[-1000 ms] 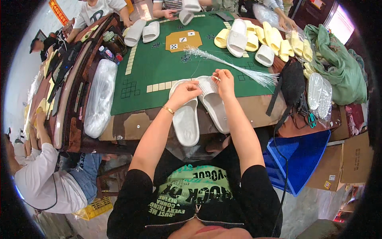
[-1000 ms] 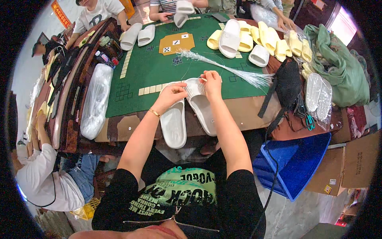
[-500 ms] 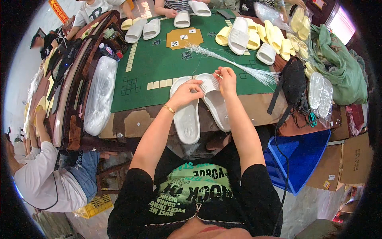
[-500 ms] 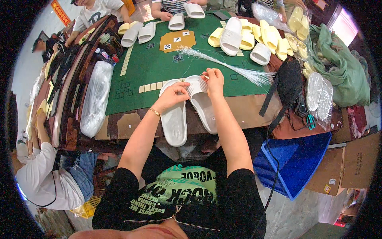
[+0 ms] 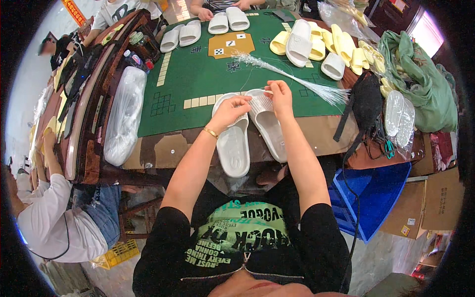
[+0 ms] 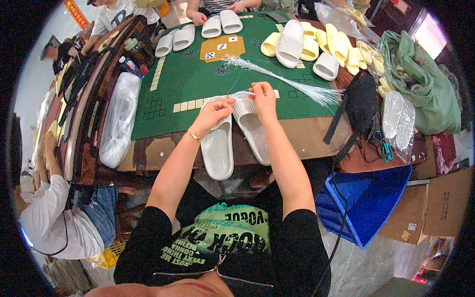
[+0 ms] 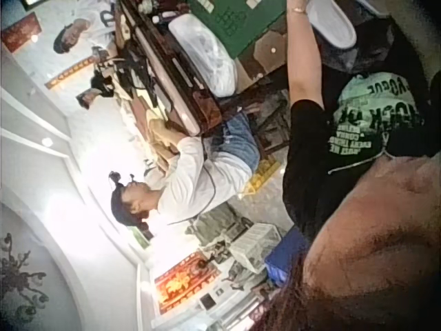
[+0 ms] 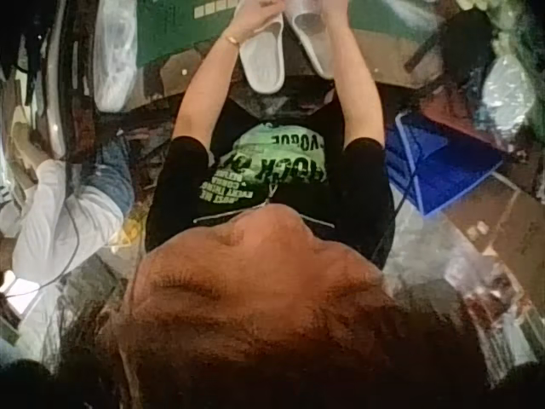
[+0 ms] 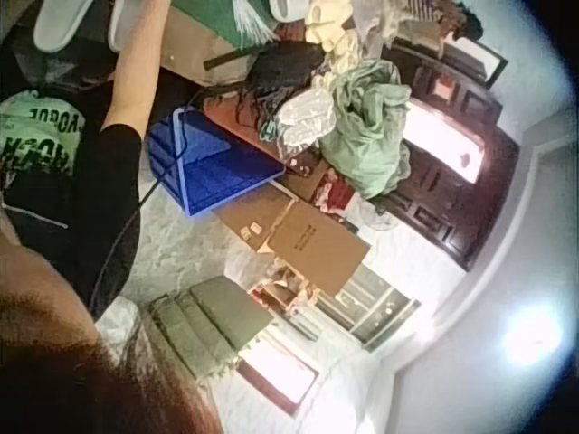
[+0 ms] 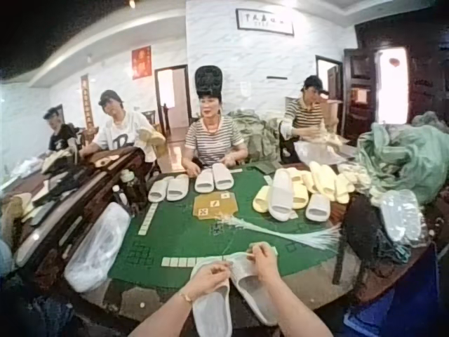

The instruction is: The person pairs slippers together by threading plastic tag fasteners through the slides by hand.

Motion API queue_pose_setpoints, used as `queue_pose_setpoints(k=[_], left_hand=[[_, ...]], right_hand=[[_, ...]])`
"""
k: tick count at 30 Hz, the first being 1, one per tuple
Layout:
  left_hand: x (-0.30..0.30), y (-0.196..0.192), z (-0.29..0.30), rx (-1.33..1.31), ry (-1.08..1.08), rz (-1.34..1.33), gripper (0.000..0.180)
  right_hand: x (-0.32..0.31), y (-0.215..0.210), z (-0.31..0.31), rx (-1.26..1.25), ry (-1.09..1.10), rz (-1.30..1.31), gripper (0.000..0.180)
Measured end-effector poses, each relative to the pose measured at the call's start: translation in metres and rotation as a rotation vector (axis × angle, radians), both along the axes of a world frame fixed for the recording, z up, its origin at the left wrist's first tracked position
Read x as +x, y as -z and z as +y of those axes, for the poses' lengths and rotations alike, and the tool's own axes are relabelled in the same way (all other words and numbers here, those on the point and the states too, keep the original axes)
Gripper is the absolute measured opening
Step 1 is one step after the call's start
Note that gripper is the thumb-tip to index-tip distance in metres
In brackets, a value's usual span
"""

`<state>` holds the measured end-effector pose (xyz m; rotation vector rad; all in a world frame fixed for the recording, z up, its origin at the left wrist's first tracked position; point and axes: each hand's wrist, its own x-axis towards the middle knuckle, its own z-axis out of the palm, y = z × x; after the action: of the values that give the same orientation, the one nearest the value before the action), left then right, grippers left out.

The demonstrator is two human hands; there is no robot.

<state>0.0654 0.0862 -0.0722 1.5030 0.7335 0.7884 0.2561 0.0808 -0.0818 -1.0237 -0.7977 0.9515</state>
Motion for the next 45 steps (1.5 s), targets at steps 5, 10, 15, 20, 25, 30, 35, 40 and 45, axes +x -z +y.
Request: queue_pose_setpoints(k=[5, 10, 15, 20, 25, 30, 35, 40, 45], left_hand=[[0.003, -0.004, -0.002, -0.092, -0.02, -0.044, 0.013], [0.005, -0.012, -0.001, -0.19, -0.032, -0.03, 0.013], [0.004, -0.009, 0.002, -0.211, -0.03, 0.006, 0.014], [0.006, -0.01, -0.001, -0.18, -0.027, 0.012, 0.015], [0.004, -0.007, 0.001, -0.208, -0.017, 0.006, 0.015], [0.009, -0.011, -0.003, -0.091, -0.06, 0.051, 0.016], [0.009, -0.016, -0.003, -0.122, 0.013, 0.026, 0.015], [0.008, -0.018, -0.002, -0.143, 0.006, 0.067, 0.015], [0.006, -0.008, 0.003, -0.153, -0.025, 0.076, 0.014]], right_hand=[[0.007, -0.002, -0.003, 0.025, 0.039, 0.292, 0.011], [0.009, 0.001, -0.002, 0.033, -0.004, 0.263, 0.011], [0.004, -0.002, -0.002, 0.035, 0.064, 0.261, 0.012], [0.003, -0.007, -0.006, 0.015, 0.046, 0.135, 0.013], [0.004, -0.007, -0.006, 0.016, 0.034, 0.075, 0.012], [0.007, -0.006, -0.005, 0.036, 0.085, 0.202, 0.011], [0.004, -0.009, -0.007, 0.01, 0.089, 0.169, 0.011], [0.003, -0.01, -0.007, 0.002, 0.057, 0.134, 0.01], [-0.002, -0.011, -0.008, -0.018, -0.103, -0.056, 0.011]])
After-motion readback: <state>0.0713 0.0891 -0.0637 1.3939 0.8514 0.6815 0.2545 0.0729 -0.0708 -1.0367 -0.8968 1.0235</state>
